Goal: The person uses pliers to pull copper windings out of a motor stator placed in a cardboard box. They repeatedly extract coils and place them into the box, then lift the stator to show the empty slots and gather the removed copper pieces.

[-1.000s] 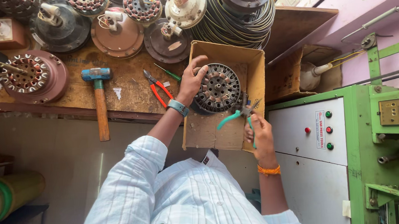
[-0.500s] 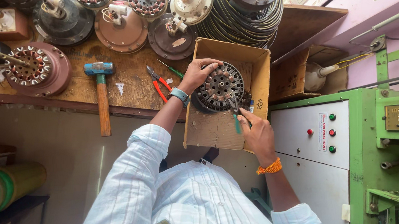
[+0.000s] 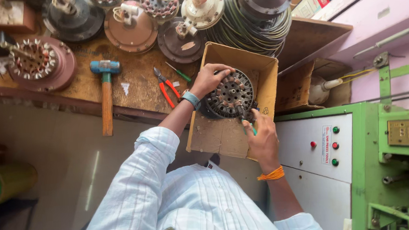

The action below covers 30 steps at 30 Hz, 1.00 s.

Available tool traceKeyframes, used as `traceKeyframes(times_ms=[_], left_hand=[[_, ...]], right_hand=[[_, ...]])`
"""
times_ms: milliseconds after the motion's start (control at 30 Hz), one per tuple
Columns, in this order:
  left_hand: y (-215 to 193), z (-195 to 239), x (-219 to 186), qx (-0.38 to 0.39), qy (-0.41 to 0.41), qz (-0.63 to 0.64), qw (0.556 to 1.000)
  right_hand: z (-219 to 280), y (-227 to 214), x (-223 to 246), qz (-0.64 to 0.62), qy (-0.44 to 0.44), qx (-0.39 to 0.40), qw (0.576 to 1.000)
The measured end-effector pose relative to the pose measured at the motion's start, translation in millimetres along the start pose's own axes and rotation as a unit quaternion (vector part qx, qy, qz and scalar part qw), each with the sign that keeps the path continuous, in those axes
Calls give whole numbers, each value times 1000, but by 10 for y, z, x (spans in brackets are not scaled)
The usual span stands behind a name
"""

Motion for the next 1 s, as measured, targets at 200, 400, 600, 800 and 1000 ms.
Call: traceKeyframes(times_ms=[200,400,600,800,1000], left_hand=[[22,62,-56,-41,3,-57,997],[25,56,21,-63,3,-78,995],[-52,-1,70,-83,1,-70,994],[60,19,131,-90,-23,56,994],[71,-30,258,-16,-52,93,994]], right_hand=[[-166,71,-481,-38,192,210,958],[-11,256,-692,-65,125,144,979],[-29,782,-780,-146,-73,-12,986],[307,811,-1320,-208,45,-81,974],[403,950,-1921,-94,248,9,964]])
Point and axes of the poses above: each hand's wrist, its own z-axis away from the middle knuckle, its own y-axis out of the palm, x = y × z, the point moved 1 cm from there along -z, towards the middle knuckle, and after that the axes turned 14 degrees about -z, right-handed, at the moved point
